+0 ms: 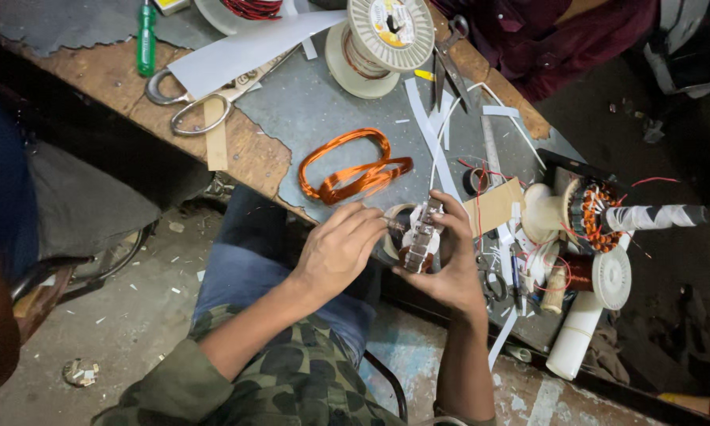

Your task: The person winds copper wire around a motor stator core, inserts white insulating strips between windings, and trims excess wire with scissors. The work is performed at a cluttered bench with spools of wire and tools nearby.

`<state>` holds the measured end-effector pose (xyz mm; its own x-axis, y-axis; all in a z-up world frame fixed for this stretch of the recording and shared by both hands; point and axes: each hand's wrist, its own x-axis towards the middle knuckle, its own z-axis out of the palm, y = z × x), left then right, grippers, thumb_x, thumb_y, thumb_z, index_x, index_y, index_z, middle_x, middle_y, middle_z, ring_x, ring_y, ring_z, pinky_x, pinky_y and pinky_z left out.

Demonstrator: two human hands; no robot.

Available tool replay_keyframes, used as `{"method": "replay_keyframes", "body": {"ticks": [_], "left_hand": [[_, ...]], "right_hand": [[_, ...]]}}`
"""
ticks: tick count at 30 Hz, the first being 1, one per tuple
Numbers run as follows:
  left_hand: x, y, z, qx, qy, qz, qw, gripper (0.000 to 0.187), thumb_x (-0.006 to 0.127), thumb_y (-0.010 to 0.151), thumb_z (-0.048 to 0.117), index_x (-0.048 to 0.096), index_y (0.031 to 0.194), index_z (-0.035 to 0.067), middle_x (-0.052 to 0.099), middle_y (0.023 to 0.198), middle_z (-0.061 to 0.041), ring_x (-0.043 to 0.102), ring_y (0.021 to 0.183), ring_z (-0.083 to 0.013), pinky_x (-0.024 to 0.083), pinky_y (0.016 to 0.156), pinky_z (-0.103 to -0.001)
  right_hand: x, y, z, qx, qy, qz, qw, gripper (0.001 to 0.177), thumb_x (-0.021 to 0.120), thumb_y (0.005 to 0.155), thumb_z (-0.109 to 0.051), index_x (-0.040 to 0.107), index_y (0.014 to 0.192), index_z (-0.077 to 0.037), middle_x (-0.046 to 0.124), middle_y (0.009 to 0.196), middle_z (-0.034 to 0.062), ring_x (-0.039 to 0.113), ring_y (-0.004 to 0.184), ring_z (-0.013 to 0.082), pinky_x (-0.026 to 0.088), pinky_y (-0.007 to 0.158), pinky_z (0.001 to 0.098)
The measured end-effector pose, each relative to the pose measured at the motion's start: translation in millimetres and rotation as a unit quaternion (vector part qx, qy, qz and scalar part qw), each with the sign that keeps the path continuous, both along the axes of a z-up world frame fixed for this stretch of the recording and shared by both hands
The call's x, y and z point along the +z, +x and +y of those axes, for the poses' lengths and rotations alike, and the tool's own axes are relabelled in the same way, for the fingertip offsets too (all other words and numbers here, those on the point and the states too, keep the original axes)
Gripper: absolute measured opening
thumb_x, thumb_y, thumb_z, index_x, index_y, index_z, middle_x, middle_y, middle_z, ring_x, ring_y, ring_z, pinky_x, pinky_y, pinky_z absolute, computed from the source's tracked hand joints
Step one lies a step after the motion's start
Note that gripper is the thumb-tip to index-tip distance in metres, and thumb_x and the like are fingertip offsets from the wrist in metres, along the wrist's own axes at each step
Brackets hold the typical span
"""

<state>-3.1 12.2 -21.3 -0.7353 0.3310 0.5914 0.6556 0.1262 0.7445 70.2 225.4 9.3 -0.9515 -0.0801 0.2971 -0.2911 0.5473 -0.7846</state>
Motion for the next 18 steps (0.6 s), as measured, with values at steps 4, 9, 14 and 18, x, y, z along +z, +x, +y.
{"method": "replay_keyframes", "body": {"ticks": [4, 9, 14, 18], "left_hand": [[2.5, -3.2, 0.8, 0.003, -0.004, 0.007, 1.000, 0.016, 0.071, 0.092, 0.006, 0.071, 0.108, 0.003, 0.071, 0.116, -0.010, 0.065, 0.113, -0.0302, 0.054, 0.100, -0.040], [1.9, -12.5, -2.7, -0.005, -0.016, 0.029, 0.999, 0.017, 0.073, 0.092, 0.008, 0.071, 0.107, -0.001, 0.070, 0.116, -0.013, 0.065, 0.114, -0.0312, 0.055, 0.098, -0.040], [5.4, -22.4, -6.5, 0.056, -0.045, 0.115, 0.991, 0.026, 0.080, 0.097, 0.019, 0.069, 0.113, 0.001, 0.068, 0.112, -0.016, 0.062, 0.110, -0.0362, 0.046, 0.093, -0.046], [7.0, -33.9, -9.5, 0.097, -0.060, 0.017, 0.993, 0.056, 0.075, 0.092, 0.020, 0.053, 0.136, -0.005, 0.066, 0.125, -0.024, 0.060, 0.121, -0.0435, 0.038, 0.111, -0.054]], "right_hand": [[0.4, -2.8, 4.8, 0.005, -0.003, -0.020, 1.000, 0.107, 0.097, 0.058, -0.003, 0.038, 0.146, -0.021, 0.030, 0.163, 0.0195, 0.048, 0.143, 0.0299, 0.048, 0.115, 0.0430], [6.0, -5.4, 11.6, 0.008, 0.048, -0.044, 0.998, 0.113, 0.100, 0.058, -0.012, 0.033, 0.148, -0.021, 0.031, 0.164, 0.0203, 0.038, 0.153, 0.0345, 0.037, 0.125, 0.0463], [31.0, -8.4, 25.6, 0.037, -0.001, -0.078, 0.996, 0.122, 0.092, 0.043, -0.021, 0.036, 0.151, -0.015, 0.033, 0.160, 0.0173, 0.033, 0.152, 0.0302, 0.027, 0.125, 0.0444], [57.4, -27.1, 31.0, -0.074, -0.031, -0.006, 0.997, 0.058, 0.076, 0.092, -0.016, 0.056, 0.147, -0.013, 0.052, 0.153, 0.0124, 0.050, 0.148, 0.0242, 0.039, 0.130, 0.0377]]}}
